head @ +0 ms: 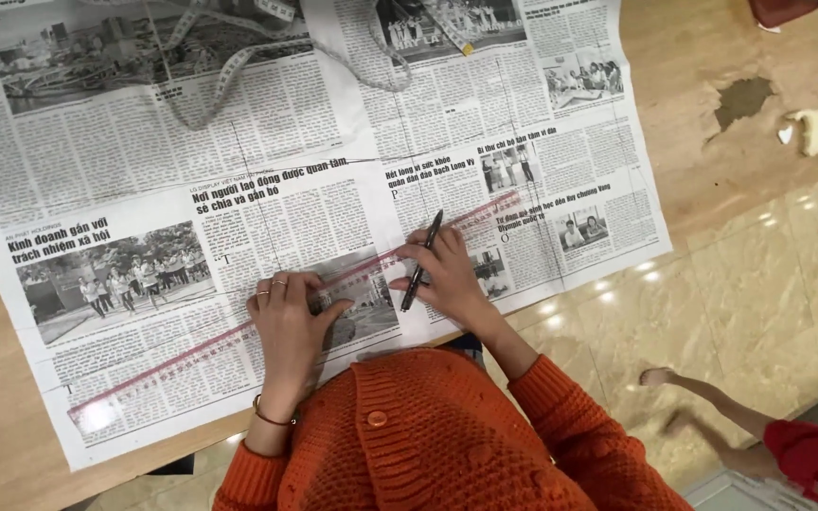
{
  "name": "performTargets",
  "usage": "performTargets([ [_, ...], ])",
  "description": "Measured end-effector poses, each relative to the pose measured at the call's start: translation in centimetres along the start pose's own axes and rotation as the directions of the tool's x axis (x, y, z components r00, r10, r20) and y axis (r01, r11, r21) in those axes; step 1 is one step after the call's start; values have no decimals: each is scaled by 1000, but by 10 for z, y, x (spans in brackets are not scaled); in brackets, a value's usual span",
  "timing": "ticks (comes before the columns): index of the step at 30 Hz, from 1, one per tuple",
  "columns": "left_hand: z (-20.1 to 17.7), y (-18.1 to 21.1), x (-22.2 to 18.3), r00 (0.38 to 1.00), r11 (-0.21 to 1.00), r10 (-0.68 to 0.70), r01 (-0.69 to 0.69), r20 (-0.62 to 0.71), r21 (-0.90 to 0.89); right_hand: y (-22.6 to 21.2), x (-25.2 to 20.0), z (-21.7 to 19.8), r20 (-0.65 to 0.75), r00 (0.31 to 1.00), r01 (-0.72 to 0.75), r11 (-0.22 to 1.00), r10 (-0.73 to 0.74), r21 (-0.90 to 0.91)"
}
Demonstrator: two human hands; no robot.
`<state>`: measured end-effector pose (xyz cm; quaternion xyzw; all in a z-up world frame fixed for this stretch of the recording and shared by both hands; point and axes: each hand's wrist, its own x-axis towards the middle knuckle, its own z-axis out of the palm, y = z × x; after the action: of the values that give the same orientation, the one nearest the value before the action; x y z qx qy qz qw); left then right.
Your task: Drawing multiple straight lines on a newspaper using a ruler and a pen, likely for pattern making.
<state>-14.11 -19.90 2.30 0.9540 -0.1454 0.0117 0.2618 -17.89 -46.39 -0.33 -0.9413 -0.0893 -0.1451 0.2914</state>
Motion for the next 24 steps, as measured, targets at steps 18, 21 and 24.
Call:
performTargets([
  [18,-57,18,-49,914,880,272,-362,-300,-306,-57,-20,-33,-109,987,-111,991,118,70],
  [21,-55,19,-79,997,844,11,29,72,-536,-57,-29,-45,-93,966,-230,966,242,122],
  [24,-60,41,-75,806,702,-141,491,575,-517,-52,-34,-54,-67,928,-353,924,365,145],
])
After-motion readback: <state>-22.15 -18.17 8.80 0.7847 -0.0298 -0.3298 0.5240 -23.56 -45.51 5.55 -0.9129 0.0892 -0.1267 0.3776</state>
